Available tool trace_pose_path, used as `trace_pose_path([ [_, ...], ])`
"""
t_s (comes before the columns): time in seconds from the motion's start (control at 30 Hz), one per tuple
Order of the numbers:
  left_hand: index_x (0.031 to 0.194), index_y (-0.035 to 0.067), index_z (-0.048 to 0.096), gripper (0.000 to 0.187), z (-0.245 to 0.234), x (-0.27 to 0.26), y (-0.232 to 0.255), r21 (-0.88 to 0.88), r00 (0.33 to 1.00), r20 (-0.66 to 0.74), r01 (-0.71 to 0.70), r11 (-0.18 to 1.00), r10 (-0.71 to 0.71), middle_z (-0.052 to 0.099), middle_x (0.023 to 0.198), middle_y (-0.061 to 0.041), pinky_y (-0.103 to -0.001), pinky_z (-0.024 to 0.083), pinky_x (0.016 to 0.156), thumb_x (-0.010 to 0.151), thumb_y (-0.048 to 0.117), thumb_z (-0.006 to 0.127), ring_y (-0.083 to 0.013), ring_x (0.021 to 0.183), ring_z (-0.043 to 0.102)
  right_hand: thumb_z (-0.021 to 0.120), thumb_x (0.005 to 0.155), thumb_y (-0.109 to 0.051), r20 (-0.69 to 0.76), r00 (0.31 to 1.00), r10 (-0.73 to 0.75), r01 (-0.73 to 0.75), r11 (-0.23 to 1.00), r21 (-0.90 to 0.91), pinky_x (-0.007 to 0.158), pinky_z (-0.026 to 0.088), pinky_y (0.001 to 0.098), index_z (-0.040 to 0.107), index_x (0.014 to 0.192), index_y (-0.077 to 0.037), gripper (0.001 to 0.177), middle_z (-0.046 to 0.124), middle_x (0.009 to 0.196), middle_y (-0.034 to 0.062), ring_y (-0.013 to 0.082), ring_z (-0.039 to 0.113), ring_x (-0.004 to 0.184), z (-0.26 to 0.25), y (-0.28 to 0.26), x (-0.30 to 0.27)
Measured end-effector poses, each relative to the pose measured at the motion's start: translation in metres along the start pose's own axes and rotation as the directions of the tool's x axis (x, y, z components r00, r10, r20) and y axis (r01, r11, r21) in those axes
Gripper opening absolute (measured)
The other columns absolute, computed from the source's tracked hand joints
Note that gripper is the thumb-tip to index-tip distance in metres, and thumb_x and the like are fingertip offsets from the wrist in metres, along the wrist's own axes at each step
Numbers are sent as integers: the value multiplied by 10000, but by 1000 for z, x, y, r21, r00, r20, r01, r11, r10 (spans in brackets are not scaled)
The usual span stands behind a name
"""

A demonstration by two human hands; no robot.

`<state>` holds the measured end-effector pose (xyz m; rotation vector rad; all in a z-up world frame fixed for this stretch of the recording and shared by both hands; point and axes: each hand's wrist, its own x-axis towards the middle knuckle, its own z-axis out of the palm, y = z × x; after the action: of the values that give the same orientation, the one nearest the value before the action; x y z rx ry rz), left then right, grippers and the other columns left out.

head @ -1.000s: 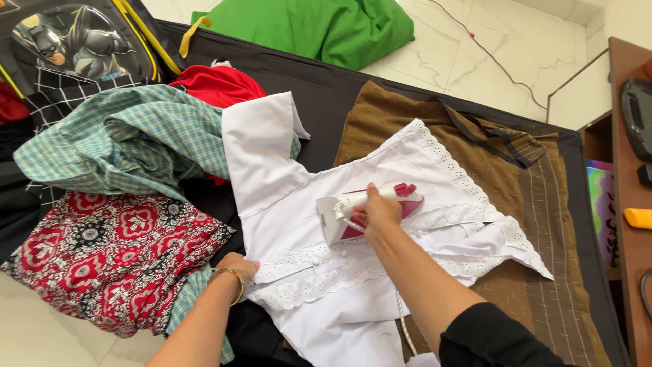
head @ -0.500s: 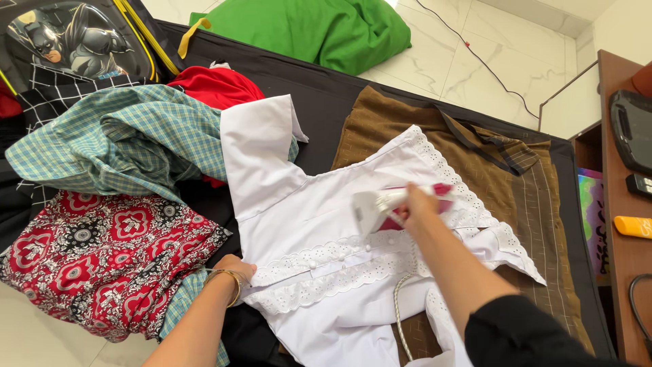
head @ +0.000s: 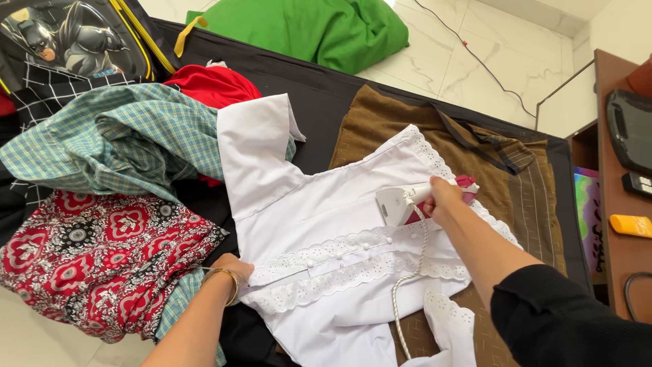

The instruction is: The person irons a patterned red-and-black cloth and then a white long-sleeved shirt on a brown ironing mat. They smooth and reposition the garments, using a pink and white electric iron to press sleeves and body sections.

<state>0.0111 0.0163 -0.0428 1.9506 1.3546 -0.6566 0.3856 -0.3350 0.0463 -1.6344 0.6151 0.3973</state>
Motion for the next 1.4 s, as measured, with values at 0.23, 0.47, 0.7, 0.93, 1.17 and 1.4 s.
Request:
trace_pose_path([
  [0.23,1184,13,753,449,-7,-12,4,-36,1000,18,18,999,-17,756,1165,-219,-440,583,927,890,352,751,-360,1079,746,674,959,-323,263,964,27,14,988,-152,360,311,295,520,831,-105,296,459,556,18,120,394,400,47,37,-59],
  [0.47,1193,9,741,477,-8,-19,1,-39,1000,10,-1,999,1,751,1170,-222,-440,575,930,892,379,754,-357,1082,741,691,964,-328,133,987,-89,106,985,-134,350,296,304,524,773,-112,334,507,556,31,130,414,386,48,29,-55],
  [0.7,1196,18,745,448,-7,-20,5,-71,999,17,32,997,-31,756,1164,-207,-438,592,904,897,352,743,-348,1057,755,638,995,-294,172,984,-42,59,994,-95,353,257,282,509,887,-134,232,432,566,-16,96,343,402,22,-15,-19],
  [0.93,1211,27,744,451,-11,-22,4,-70,999,29,20,997,-18,755,1181,-201,-440,579,924,892,346,747,-353,1088,740,699,964,-301,391,920,-2,78,980,-180,375,362,326,589,851,-40,305,505,588,41,148,424,414,62,23,-74],
  [1.17,1230,30,734,468,-10,-20,5,-58,998,22,55,997,-54,725,1218,-206,-445,573,944,897,358,748,-359,1120,717,706,948,-314,284,957,-57,105,982,-155,412,368,315,585,850,-66,293,469,588,11,133,392,458,62,-11,-49],
  [1.4,1227,27,734,466,-10,-19,5,-63,999,34,36,997,-34,737,1219,-210,-443,581,947,890,349,750,-353,1128,729,694,942,-324,429,903,22,53,986,-161,416,390,312,611,924,-71,267,490,632,27,135,416,463,83,7,-55],
])
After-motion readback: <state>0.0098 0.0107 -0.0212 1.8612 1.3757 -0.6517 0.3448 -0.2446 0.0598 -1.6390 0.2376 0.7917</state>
